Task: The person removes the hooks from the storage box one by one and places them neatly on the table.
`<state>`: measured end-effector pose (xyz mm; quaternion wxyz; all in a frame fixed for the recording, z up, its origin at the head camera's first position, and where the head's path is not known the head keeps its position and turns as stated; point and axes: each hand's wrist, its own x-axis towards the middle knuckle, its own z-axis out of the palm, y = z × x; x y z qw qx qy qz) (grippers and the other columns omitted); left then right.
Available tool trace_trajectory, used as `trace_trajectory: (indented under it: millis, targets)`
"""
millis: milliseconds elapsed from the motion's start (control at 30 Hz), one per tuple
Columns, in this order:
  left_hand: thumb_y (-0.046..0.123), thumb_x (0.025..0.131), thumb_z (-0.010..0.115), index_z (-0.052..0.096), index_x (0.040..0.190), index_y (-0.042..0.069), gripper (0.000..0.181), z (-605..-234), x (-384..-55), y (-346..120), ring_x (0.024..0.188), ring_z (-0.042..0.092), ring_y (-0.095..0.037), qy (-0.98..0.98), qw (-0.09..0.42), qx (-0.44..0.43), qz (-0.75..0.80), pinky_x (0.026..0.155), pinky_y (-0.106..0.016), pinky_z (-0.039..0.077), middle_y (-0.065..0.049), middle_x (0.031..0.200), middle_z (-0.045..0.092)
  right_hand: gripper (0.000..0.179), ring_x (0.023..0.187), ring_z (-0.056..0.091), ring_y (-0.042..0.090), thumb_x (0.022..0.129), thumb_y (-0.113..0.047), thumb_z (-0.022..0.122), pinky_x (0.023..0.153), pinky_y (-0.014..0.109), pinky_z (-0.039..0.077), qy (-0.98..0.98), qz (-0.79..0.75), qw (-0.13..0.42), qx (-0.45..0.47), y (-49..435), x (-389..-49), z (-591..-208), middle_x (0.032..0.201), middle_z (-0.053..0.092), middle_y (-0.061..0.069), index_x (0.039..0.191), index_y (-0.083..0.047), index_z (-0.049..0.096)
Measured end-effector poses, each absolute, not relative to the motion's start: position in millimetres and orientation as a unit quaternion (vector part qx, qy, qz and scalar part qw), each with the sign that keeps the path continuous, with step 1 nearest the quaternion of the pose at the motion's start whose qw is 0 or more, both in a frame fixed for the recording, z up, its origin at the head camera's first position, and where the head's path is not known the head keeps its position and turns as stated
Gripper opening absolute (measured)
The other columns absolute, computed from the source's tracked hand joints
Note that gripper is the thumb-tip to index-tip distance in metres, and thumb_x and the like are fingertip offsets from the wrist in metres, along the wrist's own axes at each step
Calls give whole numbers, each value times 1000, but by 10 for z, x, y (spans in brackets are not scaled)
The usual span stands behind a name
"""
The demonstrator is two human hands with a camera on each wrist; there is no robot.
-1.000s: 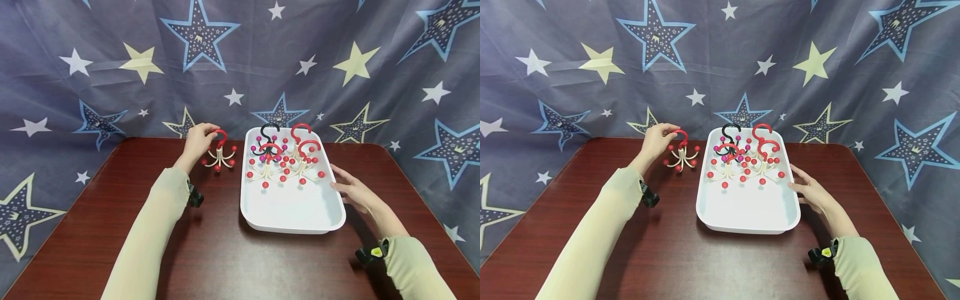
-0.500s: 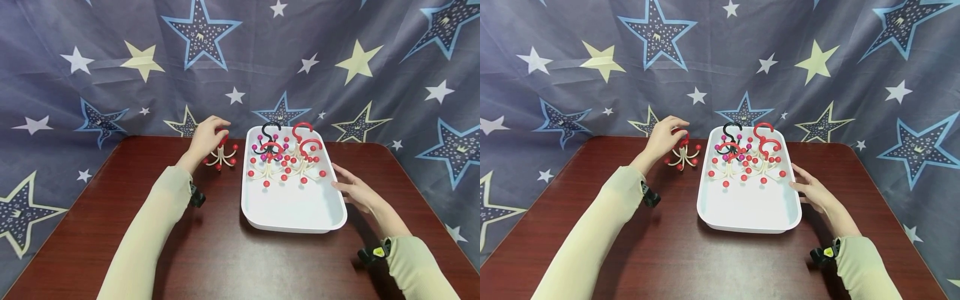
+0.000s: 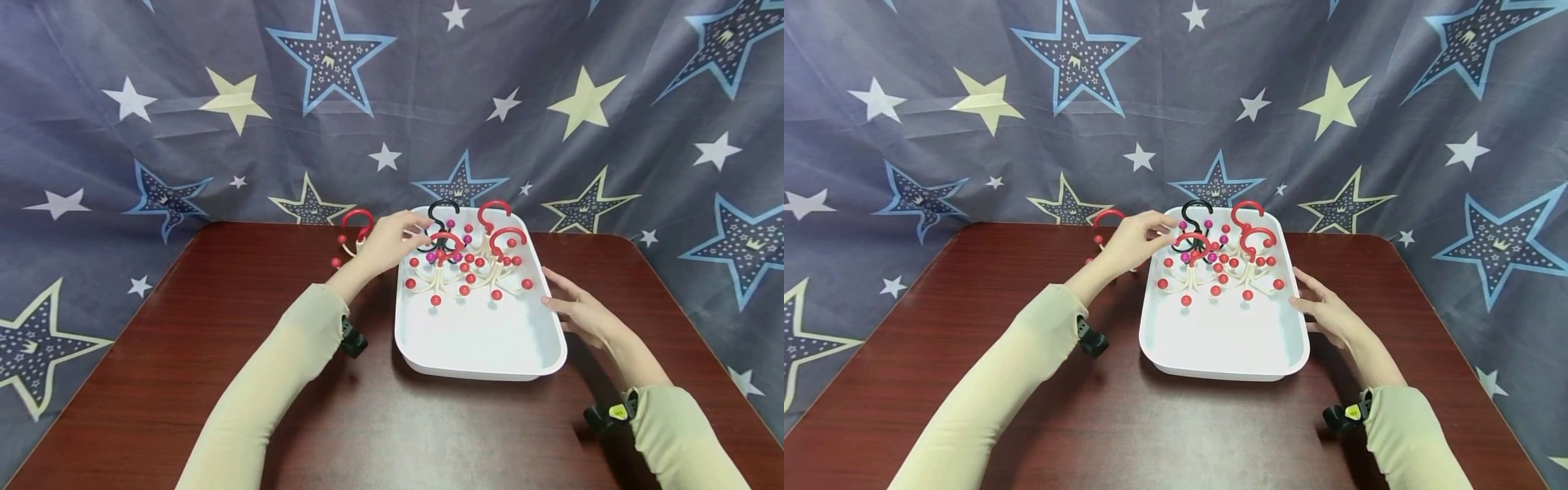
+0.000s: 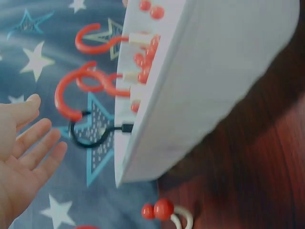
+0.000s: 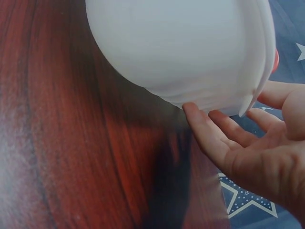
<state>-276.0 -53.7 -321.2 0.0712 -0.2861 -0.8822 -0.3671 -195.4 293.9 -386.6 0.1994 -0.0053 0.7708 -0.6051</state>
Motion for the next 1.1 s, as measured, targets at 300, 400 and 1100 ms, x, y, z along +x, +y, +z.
trace_trajectory:
  millis: [300,400,1100]
  targets:
    - [19,83,66,63,116,13,33,-3288,-2726,-316,99,60,-16,-892,60,-291,-341,82,-26,49,-4,113,62,72,97,56,8,93,-21,50,81,41,50,766,-610,202,-13,2935,-1960,-3878,147,13,24,147,-21,3]
    - [18,83,66,64,115,15,32,-3312,-2742,-286,98,60,-16,-892,64,-284,-345,82,-26,49,-4,113,62,72,97,56,8,93,-22,51,81,40,50,768,-608,202,-12,2936,-1959,-3877,147,13,23,147,-22,3]
    - [15,86,62,66,111,17,26,-3374,-2757,-234,88,60,-12,-898,78,-243,-358,73,-25,48,0,109,65,73,99,57,9,93,-16,50,79,39,50,744,-629,223,-45,2991,-1977,-3872,141,21,28,147,-16,1]
